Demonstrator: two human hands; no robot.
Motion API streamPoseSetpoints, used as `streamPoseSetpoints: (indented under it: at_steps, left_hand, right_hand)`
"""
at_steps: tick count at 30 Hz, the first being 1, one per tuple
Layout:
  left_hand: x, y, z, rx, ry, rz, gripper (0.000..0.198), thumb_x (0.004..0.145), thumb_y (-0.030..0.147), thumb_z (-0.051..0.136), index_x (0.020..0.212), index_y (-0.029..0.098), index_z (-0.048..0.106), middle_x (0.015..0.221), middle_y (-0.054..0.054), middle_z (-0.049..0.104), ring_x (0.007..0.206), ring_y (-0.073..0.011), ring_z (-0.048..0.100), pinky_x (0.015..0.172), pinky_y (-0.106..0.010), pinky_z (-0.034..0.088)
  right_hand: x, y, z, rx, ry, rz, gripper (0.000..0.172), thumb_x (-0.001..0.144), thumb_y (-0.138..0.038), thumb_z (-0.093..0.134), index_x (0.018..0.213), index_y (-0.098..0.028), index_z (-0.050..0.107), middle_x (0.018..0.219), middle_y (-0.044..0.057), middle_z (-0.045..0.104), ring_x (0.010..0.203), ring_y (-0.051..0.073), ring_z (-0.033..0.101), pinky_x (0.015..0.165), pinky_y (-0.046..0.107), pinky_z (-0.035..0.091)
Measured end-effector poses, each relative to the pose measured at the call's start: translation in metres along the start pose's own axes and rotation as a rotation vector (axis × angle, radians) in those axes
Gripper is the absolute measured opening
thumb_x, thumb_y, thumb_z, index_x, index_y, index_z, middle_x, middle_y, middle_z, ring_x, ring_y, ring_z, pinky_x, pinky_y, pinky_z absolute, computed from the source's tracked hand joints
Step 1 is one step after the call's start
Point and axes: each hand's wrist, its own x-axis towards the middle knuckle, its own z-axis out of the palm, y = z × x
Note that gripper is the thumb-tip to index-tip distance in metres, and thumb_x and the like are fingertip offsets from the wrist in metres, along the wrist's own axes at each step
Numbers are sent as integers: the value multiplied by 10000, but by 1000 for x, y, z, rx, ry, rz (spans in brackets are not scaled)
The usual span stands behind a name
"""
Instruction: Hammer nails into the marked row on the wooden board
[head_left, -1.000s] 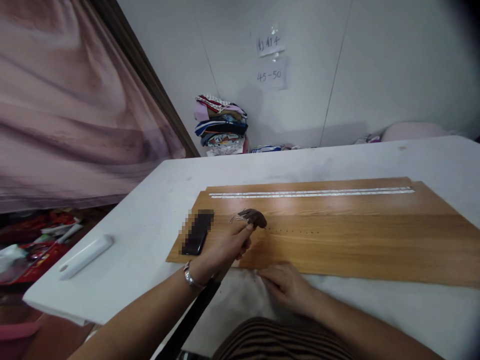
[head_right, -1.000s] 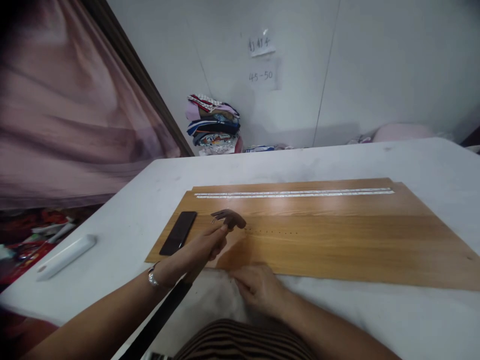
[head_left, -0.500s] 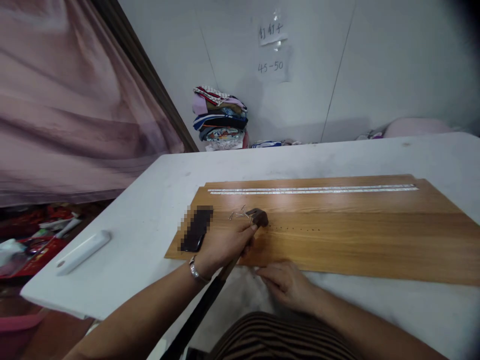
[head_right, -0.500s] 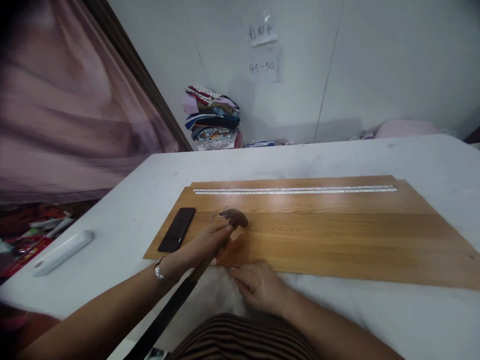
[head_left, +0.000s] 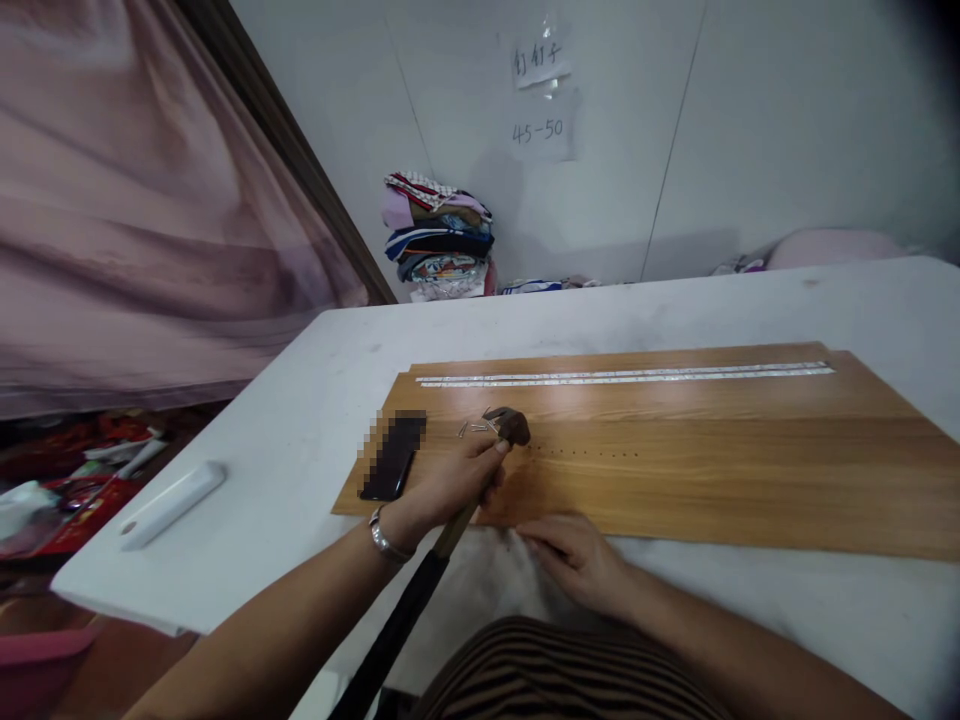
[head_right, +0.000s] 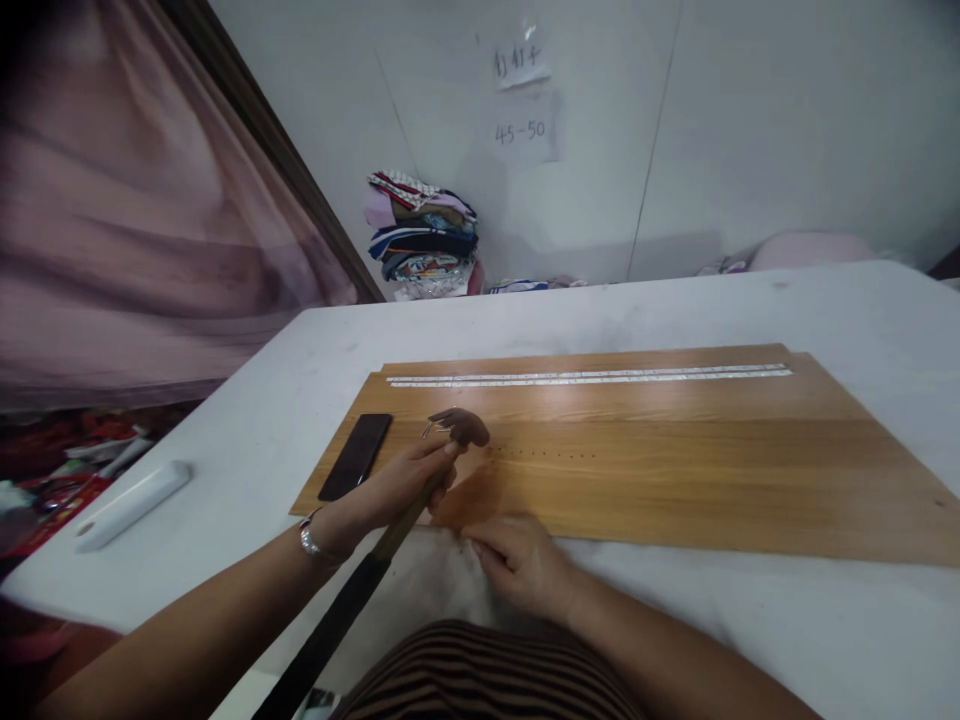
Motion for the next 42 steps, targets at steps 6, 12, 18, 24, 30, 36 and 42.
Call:
streamPoseSetpoints:
  at_steps: [6, 12, 18, 24, 30, 36, 42]
  left_hand:
    - [-3, -4, 3, 56, 8, -27, 422, 869, 582, 458, 883, 172, 556, 614, 25, 530, 465, -94, 489, 431, -225, 375]
    - [1, -6, 1, 69, 12, -11, 416, 869, 572, 458, 905, 171, 562, 630, 26, 538, 488, -93, 495, 450, -218, 398]
    - [3, -1, 2, 76, 17, 11, 424, 880, 564, 436, 918, 164, 572, 651, 17, 558, 478, -88, 504, 442, -212, 399]
    - [6, -7, 4, 122, 4, 17, 434, 880, 583, 427, 779, 174, 530, 600, 22, 531, 464, -91, 498, 432, -212, 392]
    - [6, -7, 3, 87, 25, 5, 413, 874, 566, 448, 857, 167, 556, 597, 30, 529, 456, -89, 493, 433, -213, 404]
    - [6, -7, 0, 73, 26, 21, 427, 875, 565, 447, 957, 164, 570, 621, 25, 538, 465, -87, 498, 426, -202, 406]
    - [4, -5, 5, 76, 39, -6, 424, 863, 581, 458, 885, 167, 545, 625, 32, 514, 485, -87, 484, 446, -211, 406]
  right_hand:
    - [-1, 0, 0, -9, -24, 39, 261, 958, -234, 449, 1089, -193, 671, 884, 64, 752, 764, 163, 680, 696, 266, 507]
    - [1, 0, 0, -28, -39, 26, 269, 954, -239, 444, 1048, -186, 690, 803, 57, 742, 699, 158, 665, 656, 256, 494]
    - [3, -3, -2, 35, -36, 57, 276, 961, -244, 443, 1057, -184, 694, 859, 62, 754, 740, 155, 683, 685, 253, 512]
    - [3, -4, -9, 52, 74, 191, 258, 945, -276, 491, 1049, -198, 713, 897, 71, 758, 798, 175, 697, 725, 283, 542]
    - [7, 4, -18, 2, 122, 206, 253, 924, -237, 497, 1042, -188, 716, 945, 88, 762, 851, 200, 712, 756, 312, 558]
    - [7, 10, -18, -37, 66, 207, 259, 919, -212, 489, 1046, -183, 713, 923, 81, 760, 829, 195, 709, 756, 311, 550]
    - [9, 8, -19, -56, 10, 197, 264, 918, -200, 481, 1037, -191, 717, 917, 74, 759, 818, 188, 700, 734, 296, 536]
